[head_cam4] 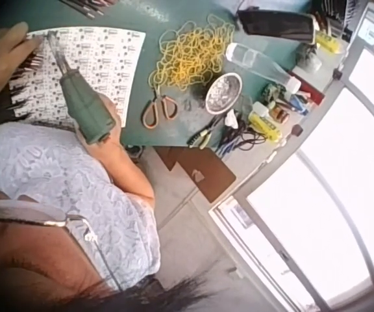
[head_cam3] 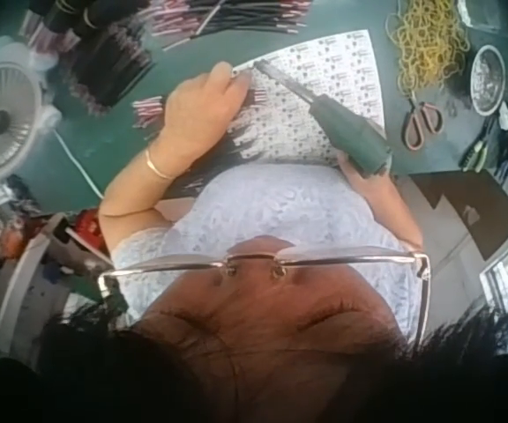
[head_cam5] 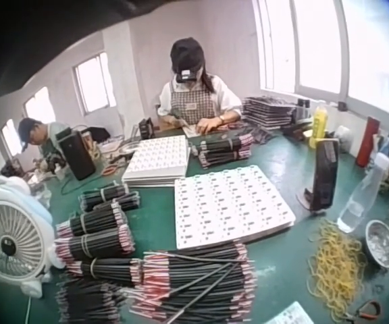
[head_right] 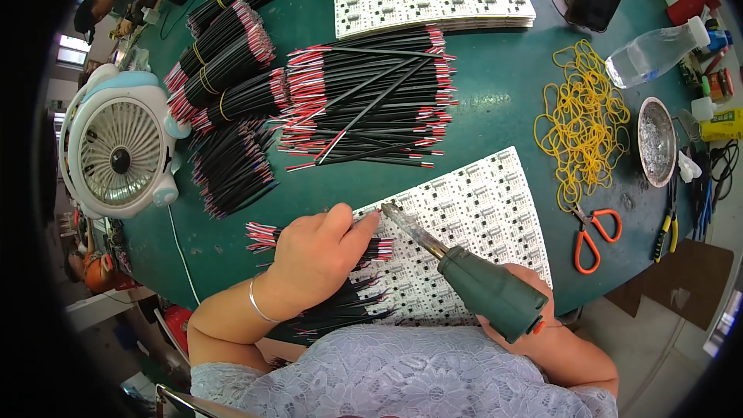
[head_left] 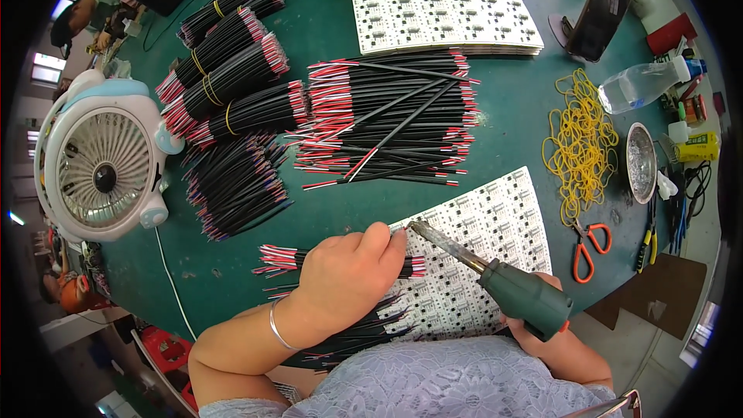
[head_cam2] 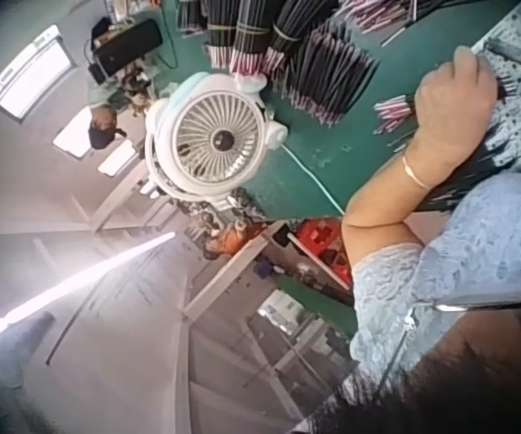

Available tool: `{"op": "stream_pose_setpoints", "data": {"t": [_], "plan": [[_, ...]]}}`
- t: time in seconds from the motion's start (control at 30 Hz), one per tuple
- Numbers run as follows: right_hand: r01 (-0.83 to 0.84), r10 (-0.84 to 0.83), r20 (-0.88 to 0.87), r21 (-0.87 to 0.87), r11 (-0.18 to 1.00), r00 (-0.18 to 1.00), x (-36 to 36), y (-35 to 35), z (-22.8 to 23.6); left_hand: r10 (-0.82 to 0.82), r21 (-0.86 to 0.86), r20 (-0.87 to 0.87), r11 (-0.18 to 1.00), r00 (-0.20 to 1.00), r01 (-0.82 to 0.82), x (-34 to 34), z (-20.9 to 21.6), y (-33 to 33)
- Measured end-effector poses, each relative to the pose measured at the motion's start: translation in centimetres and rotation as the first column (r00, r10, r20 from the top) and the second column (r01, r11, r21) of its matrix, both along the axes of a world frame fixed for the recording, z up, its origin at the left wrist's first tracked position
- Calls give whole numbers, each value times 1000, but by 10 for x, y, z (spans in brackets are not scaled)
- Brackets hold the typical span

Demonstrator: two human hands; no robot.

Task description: The person positions wire ends onto a circuit board panel by hand and solders them in place using a soldering tool.

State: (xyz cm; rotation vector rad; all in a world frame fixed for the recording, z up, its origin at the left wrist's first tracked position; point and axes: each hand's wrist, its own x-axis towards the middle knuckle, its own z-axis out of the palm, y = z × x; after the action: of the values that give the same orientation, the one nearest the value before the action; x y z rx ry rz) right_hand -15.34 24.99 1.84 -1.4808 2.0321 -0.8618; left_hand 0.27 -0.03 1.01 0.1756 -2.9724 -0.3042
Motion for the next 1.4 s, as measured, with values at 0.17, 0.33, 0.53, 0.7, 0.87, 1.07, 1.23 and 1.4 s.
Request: {"op": "stream_pose_setpoints", "data": {"t": [0.17, 0.33, 0.53, 0.7, 0.87, 1.07, 1.23, 1.4], "plan": [[28, -28, -9, 1, 1000, 1000, 2, -2, 2, -5, 2, 16, 1000, 1000, 5, -3, 1, -2], [107, -106, 19, -47, 993, 994, 4, 4, -4, -9, 7, 29, 1000, 1000, 9, -3, 2, -2], [20, -20, -29, 19, 1000, 999, -3, 4, 1, 0, 16, 49, 1000, 999, -1, -2, 1, -5], [52, -53, 67, 22, 998, 996, 1, 12, -7, -6, 72, -50, 997, 999, 9, 0, -6, -10], [58, -58, 33, 3, 998, 998, 2, 6, -4, 3, 114, 11, 993, 1000, -4, -3, 1, -11], [-133, 134, -129, 16, 991, 983, -8, -5, 4, 1, 103, 37, 995, 999, -5, -4, 5, -12], [62, -58, 92, -48, 997, 994, 1, 8, -6, -8, 105, 60, 994, 998, 1, -5, 5, -12], [64, -58, 86, -64, 996, 995, -2, 3, -4, -1, 150, 13, 989, 1000, -1, -2, 0, -16]]}}
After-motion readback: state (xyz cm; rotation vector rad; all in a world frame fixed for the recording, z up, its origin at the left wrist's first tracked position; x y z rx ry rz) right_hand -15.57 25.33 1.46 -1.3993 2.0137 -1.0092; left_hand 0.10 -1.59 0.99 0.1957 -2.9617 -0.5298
